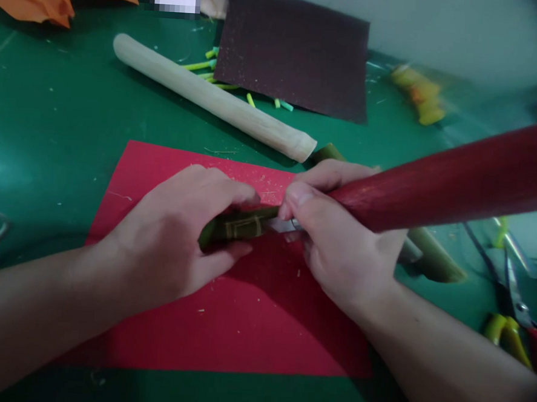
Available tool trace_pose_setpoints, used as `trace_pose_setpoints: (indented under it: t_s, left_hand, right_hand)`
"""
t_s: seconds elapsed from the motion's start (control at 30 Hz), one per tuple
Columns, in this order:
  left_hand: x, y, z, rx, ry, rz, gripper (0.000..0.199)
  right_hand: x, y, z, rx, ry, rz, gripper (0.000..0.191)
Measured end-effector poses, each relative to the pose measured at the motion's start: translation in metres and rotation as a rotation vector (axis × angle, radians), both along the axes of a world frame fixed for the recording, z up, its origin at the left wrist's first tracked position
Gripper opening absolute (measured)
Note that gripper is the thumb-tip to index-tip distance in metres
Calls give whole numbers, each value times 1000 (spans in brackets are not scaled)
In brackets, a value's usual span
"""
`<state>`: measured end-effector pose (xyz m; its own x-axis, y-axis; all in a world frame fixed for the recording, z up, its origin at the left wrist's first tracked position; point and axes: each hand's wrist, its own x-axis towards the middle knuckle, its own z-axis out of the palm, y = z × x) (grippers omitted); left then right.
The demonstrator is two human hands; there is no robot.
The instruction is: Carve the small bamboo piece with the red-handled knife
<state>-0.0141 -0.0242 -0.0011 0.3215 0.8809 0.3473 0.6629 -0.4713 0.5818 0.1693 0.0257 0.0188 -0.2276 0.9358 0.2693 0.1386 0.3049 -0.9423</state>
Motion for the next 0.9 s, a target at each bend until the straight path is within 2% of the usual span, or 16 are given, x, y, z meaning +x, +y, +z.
trace_pose_setpoints:
  t_s: [0.2, 0.37, 0.53, 0.67, 0.8, 0.9]
  left_hand:
    - [1, 2, 0, 46, 87, -3, 9]
    - [1, 4, 0, 9, 46, -20, 11]
    - [1, 6, 0, -24, -5, -15, 16]
    - [1, 6, 0, -19, -13, -28, 11]
    - [-1, 7, -1, -28, -17, -24, 6]
    - [-2, 8, -1, -22, -10, -25, 6]
  right_hand:
    - [-1, 0, -1, 36, -41, 19, 29]
    - [-3, -2, -2, 61, -84, -6, 26]
    - [-1, 0, -4, 88, -90, 35, 28]
    - [-1, 0, -5, 62, -96, 81, 29]
    - [-4, 0, -8, 83, -6, -12, 29]
    - [-5, 2, -9, 126, 7, 11, 30]
